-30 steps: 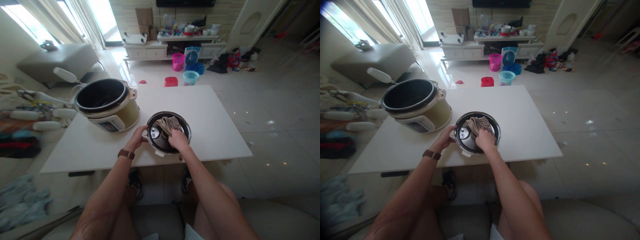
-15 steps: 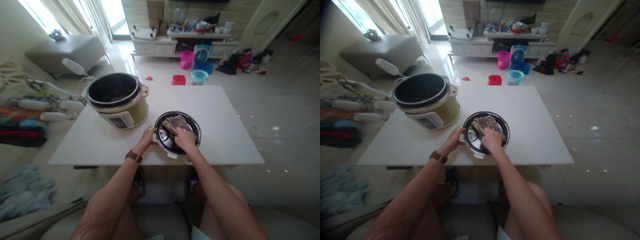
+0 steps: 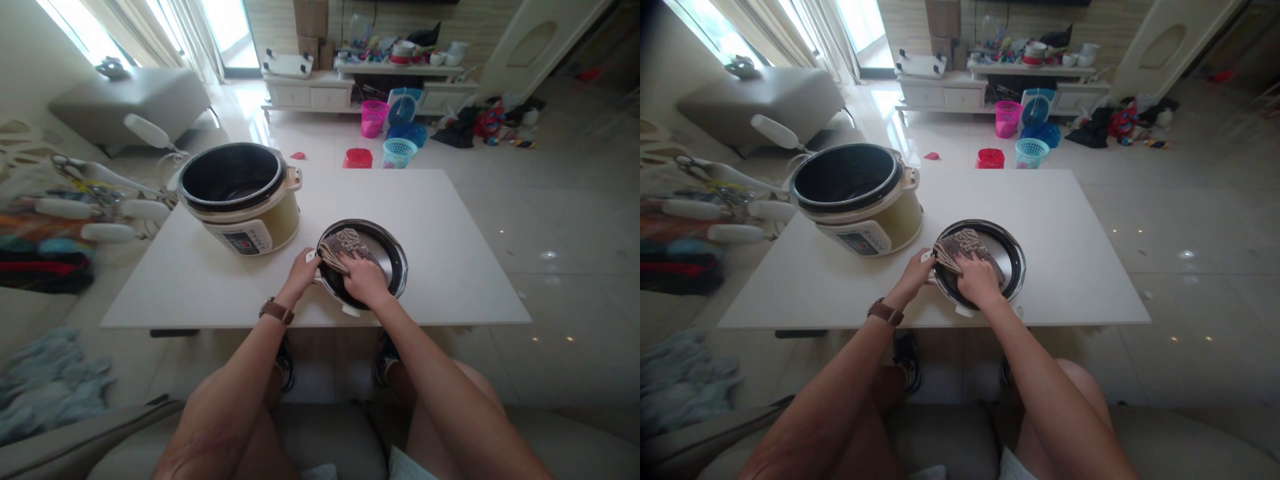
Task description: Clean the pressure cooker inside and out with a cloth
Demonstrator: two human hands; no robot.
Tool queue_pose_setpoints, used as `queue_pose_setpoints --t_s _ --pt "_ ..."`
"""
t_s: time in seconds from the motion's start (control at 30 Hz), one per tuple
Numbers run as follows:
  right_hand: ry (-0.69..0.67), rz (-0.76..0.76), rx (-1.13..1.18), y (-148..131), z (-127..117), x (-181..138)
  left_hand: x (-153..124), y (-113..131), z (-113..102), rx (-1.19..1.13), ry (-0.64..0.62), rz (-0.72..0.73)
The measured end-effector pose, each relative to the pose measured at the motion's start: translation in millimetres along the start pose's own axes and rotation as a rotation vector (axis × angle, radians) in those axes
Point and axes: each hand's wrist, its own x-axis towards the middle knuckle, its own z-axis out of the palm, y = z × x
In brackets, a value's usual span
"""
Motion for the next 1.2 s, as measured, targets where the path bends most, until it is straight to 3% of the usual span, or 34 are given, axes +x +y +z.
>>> queue_pose_setpoints --t_s 0.1,0.27,0.4,0.77,1.2 --pt "0.016 0.001 0.005 10 -1 8 2 -2 -3 0.035 -0.013 0.009" --pt "0.025 0.205 -0.007 26 -6 13 -4 5 -3 0.055 -0.057 0.018" --pt "-0.010 0.288 0.004 22 -6 6 -11 12 2 0.049 -0.041 0.006" --pt "0.041 0.188 0.127 4 -10 -18 -12 14 9 0.063 0.024 0.033" --pt "0.043 0.238 0.005 30 -14 0 -4 16 1 0.098 0.001 0.006"
